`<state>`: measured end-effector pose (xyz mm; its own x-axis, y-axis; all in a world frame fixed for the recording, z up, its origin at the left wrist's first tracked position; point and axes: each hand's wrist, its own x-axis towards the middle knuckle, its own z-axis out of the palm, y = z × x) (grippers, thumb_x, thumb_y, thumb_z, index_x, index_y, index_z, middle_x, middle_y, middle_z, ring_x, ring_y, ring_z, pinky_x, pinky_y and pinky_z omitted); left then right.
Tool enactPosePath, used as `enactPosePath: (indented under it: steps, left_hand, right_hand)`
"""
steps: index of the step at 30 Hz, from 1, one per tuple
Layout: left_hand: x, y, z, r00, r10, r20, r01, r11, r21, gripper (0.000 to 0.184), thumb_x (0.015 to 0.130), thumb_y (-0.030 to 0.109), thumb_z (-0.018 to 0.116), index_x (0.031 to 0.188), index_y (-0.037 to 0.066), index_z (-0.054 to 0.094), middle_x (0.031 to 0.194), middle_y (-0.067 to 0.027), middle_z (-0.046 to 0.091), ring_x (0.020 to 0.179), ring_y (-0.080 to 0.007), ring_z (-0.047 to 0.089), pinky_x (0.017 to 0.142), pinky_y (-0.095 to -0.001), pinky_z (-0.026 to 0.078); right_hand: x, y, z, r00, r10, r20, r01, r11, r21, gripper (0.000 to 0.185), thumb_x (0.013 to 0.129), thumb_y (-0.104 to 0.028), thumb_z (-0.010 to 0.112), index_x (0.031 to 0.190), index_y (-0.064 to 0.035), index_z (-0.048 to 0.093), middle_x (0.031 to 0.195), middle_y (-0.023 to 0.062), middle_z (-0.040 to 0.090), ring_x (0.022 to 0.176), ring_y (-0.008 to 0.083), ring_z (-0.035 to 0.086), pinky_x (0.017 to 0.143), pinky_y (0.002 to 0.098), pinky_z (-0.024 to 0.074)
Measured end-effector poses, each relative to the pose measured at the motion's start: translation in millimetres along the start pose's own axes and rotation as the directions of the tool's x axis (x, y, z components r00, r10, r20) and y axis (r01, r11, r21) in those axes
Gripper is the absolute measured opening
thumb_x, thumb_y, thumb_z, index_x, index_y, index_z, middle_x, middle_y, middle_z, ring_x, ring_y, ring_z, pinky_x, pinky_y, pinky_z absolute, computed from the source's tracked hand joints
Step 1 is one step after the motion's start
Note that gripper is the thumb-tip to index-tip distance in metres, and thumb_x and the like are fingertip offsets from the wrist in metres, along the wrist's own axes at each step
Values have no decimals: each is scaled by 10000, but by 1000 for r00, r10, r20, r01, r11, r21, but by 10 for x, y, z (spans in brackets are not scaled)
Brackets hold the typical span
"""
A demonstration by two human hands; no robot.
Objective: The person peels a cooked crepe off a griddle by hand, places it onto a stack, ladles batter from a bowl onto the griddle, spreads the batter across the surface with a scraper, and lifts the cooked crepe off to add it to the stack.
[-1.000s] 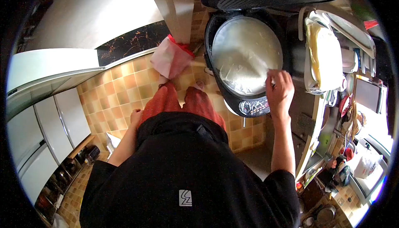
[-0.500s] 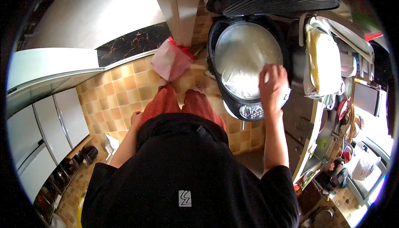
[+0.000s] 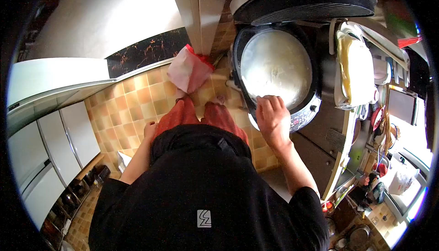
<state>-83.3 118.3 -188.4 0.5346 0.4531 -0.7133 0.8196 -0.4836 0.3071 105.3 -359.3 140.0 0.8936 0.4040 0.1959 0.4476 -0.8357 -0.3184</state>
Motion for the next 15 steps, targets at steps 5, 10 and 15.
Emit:
enactPosePath:
  steps: [5, 10, 15]
  left_hand:
    - [-116, 56, -77, 1000, 1, -6, -1, 1000, -6, 537, 821, 377, 690, 1180, -22, 684, 1163, -225, 704, 1118, -316, 670, 959, -383, 517]
    - [-170, 39, -63, 999, -35, -7, 34, 999, -16, 507, 818, 344, 693, 1177, -15, 682, 1156, -221, 706, 1104, -316, 676, 952, -385, 521]
    - [-184, -94, 9, 1000, -8, -18, 8, 1000, -24, 513, 822, 348, 694, 1188, -12, 680, 1153, -217, 708, 1091, -321, 682, 953, -384, 521]
  right_hand:
    - [238, 346, -539, 984, 177, 31, -178, 984, 24, 51, 896, -79, 686, 909, -46, 722, 896, 110, 701, 829, 264, 671, 745, 384, 552]
    - [594, 971, -976, 904, -30, 427, 18, 999, 33, 73, 846, -98, 701, 898, -49, 716, 882, 106, 697, 860, 311, 669, 792, 407, 535]
    - [746, 1305, -789, 733, -175, 657, 195, 980, 44, 68, 864, -143, 686, 891, -88, 715, 885, 102, 694, 894, 315, 672, 827, 440, 525]
